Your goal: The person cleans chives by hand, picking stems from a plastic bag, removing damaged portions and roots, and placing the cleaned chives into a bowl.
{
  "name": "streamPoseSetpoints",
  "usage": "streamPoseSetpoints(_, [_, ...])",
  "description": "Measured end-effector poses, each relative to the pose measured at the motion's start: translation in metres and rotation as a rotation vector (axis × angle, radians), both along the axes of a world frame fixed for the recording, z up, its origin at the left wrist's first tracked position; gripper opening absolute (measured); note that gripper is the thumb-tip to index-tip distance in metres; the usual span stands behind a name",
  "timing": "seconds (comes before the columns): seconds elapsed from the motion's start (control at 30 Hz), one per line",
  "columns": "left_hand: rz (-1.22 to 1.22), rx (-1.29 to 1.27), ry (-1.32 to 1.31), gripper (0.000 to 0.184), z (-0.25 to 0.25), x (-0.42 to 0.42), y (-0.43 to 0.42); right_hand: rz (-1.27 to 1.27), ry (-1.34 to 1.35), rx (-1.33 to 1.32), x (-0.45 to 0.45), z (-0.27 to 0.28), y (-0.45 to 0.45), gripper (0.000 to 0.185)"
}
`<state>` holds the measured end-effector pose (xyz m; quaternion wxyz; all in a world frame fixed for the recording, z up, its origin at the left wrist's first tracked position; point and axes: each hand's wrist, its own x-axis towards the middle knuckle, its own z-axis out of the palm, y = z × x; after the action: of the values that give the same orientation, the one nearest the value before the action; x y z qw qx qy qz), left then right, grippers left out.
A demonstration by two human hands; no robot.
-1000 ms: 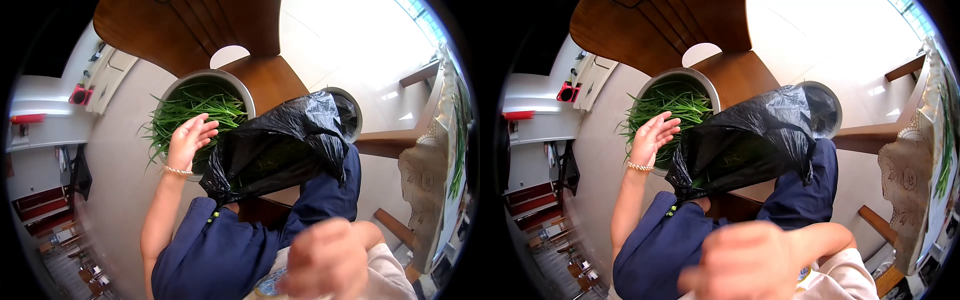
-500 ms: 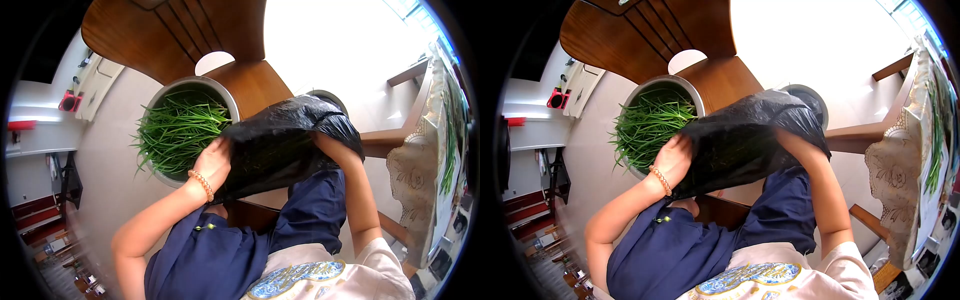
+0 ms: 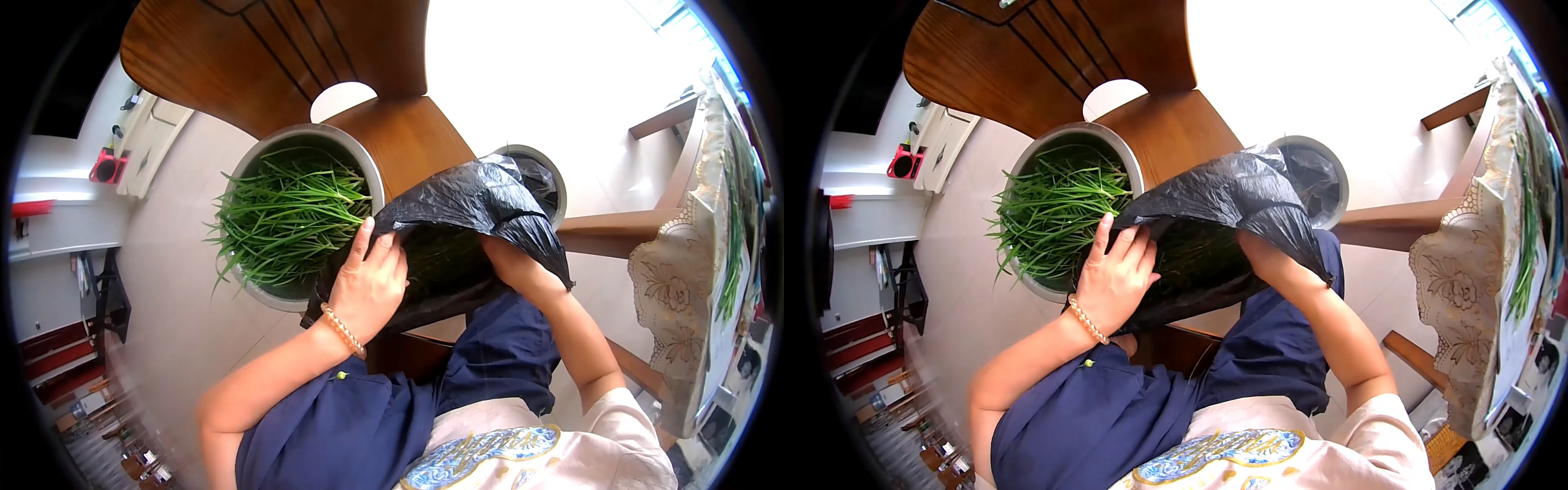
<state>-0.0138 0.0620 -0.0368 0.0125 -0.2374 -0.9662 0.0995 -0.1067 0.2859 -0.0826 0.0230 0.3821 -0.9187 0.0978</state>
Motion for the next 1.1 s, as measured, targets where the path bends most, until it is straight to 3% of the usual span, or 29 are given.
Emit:
streamPoseSetpoints(0.03, [-0.008,0.021,0.001,0.041,-0.002,0.002,0.003,-0.145,-0.244,-0.153,0.002,0.007,-0.001,0.037])
streamPoseSetpoints(0.2, [-0.007,0.092,0.002,0.037,-0.008,0.007,0.011,-0.136,-0.124,-0.171,0.005,-0.023,0.002,0.037])
streamPoseSetpoints(0.27, [-0.003,0.119,-0.007,0.036,-0.009,0.007,0.013,-0.25,-0.329,-0.218,0.003,-0.024,-0.002,0.037])
streamPoseSetpoints(0.47, [0.03,0.356,-0.054,0.03,-0.003,0.009,0.019,-0.169,-0.193,-0.228,0.001,-0.009,0.003,0.031])
streamPoseSetpoints(0.53, [-0.004,0.394,0.057,0.026,0.004,0.009,0.022,-0.138,-0.116,-0.231,0.006,0.003,0.002,0.029])
streamPoseSetpoints(0.6, [-0.033,0.395,0.143,0.021,0.003,0.007,0.022,-0.026,-0.031,0.014,0.011,0.012,0.0,0.028])
streamPoseSetpoints(0.63, [-0.026,0.421,0.098,0.019,0.003,0.008,0.023,-0.032,-0.154,-0.059,0.009,0.025,-0.003,0.024])
streamPoseSetpoints(0.73, [-0.005,0.487,0.004,0.018,0.005,0.008,0.022,-0.05,-0.193,-0.134,0.022,0.021,-0.005,0.022])
streamPoseSetpoints(0.8, [0.143,0.557,-0.075,0.021,0.004,0.014,0.022,-0.051,-0.199,-0.16,0.024,0.019,-0.006,0.023])
streamPoseSetpoints(0.87, [0.156,0.583,-0.032,0.023,0.002,0.012,0.021,-0.096,-0.376,-0.225,0.026,0.018,-0.005,0.026])
streamPoseSetpoints(1.0, [0.268,0.684,-0.081,0.024,0.002,0.012,0.02,-0.085,-0.466,-0.323,0.021,0.017,0.002,0.026])
streamPoseSetpoints(1.1, [0.272,0.755,-0.053,0.019,0.005,0.011,0.021,-0.412,-0.639,-0.477,0.024,0.018,0.0,0.019])
